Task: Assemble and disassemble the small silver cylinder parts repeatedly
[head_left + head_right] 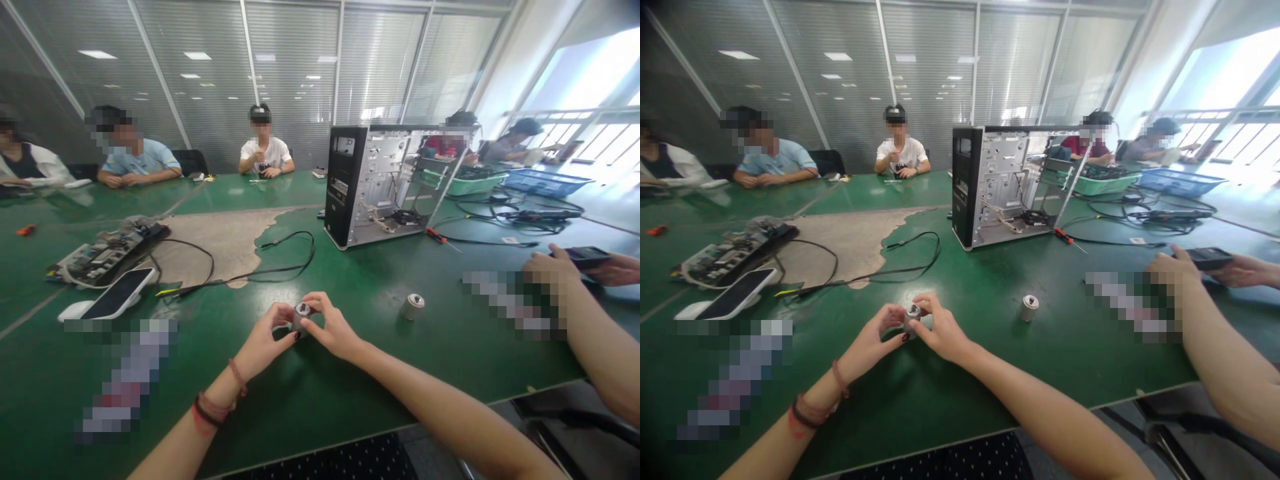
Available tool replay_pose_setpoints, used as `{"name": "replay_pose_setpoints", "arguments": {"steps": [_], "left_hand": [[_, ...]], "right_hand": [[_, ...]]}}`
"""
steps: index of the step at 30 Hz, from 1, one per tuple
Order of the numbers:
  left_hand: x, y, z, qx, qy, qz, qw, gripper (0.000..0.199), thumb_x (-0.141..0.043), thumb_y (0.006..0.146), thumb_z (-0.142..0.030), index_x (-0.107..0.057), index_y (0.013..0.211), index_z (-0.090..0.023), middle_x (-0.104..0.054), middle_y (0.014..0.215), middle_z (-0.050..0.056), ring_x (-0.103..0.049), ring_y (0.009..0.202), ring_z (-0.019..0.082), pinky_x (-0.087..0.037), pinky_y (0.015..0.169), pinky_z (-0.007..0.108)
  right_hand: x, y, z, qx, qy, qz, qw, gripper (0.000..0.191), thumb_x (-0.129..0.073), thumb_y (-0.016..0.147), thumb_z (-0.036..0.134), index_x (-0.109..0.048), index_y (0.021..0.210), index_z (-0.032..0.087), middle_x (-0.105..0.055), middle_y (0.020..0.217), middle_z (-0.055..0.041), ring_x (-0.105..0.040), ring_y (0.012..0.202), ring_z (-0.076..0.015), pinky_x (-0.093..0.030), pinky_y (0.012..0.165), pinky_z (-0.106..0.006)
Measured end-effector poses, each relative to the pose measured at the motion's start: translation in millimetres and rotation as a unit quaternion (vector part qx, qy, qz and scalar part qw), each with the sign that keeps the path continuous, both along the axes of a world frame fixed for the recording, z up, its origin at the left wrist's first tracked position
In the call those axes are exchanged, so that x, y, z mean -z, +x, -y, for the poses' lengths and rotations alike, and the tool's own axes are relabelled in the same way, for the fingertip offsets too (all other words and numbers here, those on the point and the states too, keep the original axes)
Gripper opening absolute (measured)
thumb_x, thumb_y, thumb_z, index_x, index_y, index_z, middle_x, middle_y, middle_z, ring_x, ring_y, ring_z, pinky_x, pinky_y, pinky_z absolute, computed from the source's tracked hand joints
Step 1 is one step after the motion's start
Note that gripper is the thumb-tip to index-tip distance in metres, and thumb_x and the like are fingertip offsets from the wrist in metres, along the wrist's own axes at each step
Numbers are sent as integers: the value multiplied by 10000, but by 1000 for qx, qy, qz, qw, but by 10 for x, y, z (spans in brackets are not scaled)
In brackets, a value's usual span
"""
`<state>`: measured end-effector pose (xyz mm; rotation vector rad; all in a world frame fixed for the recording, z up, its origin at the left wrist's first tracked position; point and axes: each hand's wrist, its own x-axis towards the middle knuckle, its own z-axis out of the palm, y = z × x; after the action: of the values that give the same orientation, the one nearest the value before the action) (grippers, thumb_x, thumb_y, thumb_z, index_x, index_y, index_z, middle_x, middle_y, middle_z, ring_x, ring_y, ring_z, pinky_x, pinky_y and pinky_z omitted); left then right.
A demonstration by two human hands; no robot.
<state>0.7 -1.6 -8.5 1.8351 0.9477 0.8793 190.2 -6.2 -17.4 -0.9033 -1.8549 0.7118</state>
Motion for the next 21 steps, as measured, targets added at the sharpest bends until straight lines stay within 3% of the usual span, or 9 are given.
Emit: {"name": "replay_pose_setpoints", "arguments": {"steps": [3, 11, 21], "left_hand": [[-4, 41, 38, -14, 10, -15, 1000, 261, -622, 755, -189, -453, 955, -189, -569, 933, 24, -587, 902, 173, -469, 848, 335], [-19, 116, 113, -35, 16, -24, 999, 255, -606, 735, -159, -416, 900, -197, -566, 862, -1, -580, 810, 155, -464, 751, 294], [0, 107, 105, -22, -31, 7, 999, 260, -618, 735, -177, -388, 855, -200, -556, 800, -19, -574, 761, 145, -454, 701, 268]], "right_hand": [[99, -51, 46, -1, -25, -22, 999, 335, -559, 826, 250, -404, 1122, 218, -563, 1058, -66, -606, 902, -167, -479, 827, -313], [116, -46, 112, 5, -46, -23, 999, 378, -635, 779, 279, -437, 1099, 245, -547, 1077, -64, -597, 922, -186, -482, 843, -345], [85, -7, 101, -21, -9, -4, 1000, 300, -566, 836, 266, -493, 1125, 231, -610, 1026, -56, -602, 894, -177, -483, 818, -315]]}}
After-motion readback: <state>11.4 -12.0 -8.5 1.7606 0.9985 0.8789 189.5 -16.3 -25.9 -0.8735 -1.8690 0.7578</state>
